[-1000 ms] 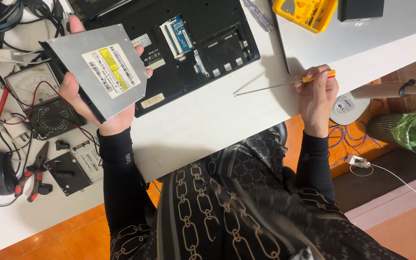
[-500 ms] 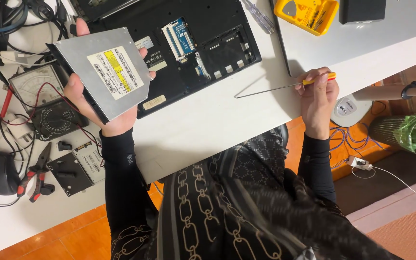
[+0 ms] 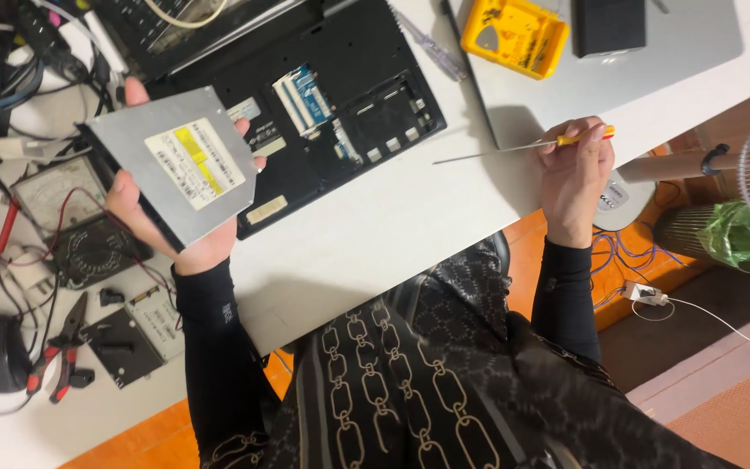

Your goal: Disassembling an optical drive and applying heat from a hair dryer to components.

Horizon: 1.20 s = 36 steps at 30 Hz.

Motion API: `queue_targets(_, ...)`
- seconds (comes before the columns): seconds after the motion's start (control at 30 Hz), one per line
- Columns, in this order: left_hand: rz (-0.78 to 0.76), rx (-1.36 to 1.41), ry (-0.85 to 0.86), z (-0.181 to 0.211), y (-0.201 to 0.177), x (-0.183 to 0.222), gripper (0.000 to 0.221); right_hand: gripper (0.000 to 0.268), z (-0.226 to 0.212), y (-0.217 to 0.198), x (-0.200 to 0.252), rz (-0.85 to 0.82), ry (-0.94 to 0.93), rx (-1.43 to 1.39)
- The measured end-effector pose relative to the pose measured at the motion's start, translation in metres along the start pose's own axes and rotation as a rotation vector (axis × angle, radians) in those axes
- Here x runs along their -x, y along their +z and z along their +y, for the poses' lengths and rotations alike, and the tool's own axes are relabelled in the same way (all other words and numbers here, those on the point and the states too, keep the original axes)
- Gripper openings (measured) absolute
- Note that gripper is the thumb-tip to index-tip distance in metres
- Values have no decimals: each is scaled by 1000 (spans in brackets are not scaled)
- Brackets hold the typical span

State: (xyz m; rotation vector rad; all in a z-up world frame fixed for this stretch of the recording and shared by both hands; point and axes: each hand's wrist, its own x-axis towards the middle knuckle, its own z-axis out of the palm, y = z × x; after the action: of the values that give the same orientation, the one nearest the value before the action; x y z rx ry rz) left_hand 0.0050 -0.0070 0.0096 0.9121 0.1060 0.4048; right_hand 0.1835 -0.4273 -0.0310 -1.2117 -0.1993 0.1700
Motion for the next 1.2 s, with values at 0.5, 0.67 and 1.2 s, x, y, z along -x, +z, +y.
queue_targets(0.5, 96, 9, -37, 2, 4, -5, 85, 35, -16, -58, -83, 212, -332, -13)
queue_targets(0.67, 124, -3, -49, 3, 5, -7, 83, 36, -12, -57, -99, 285, -338, 53)
queue_targets(1.2, 148, 29, -69, 8, 18, -11, 88, 33, -12, -62, -92, 286, -455, 249)
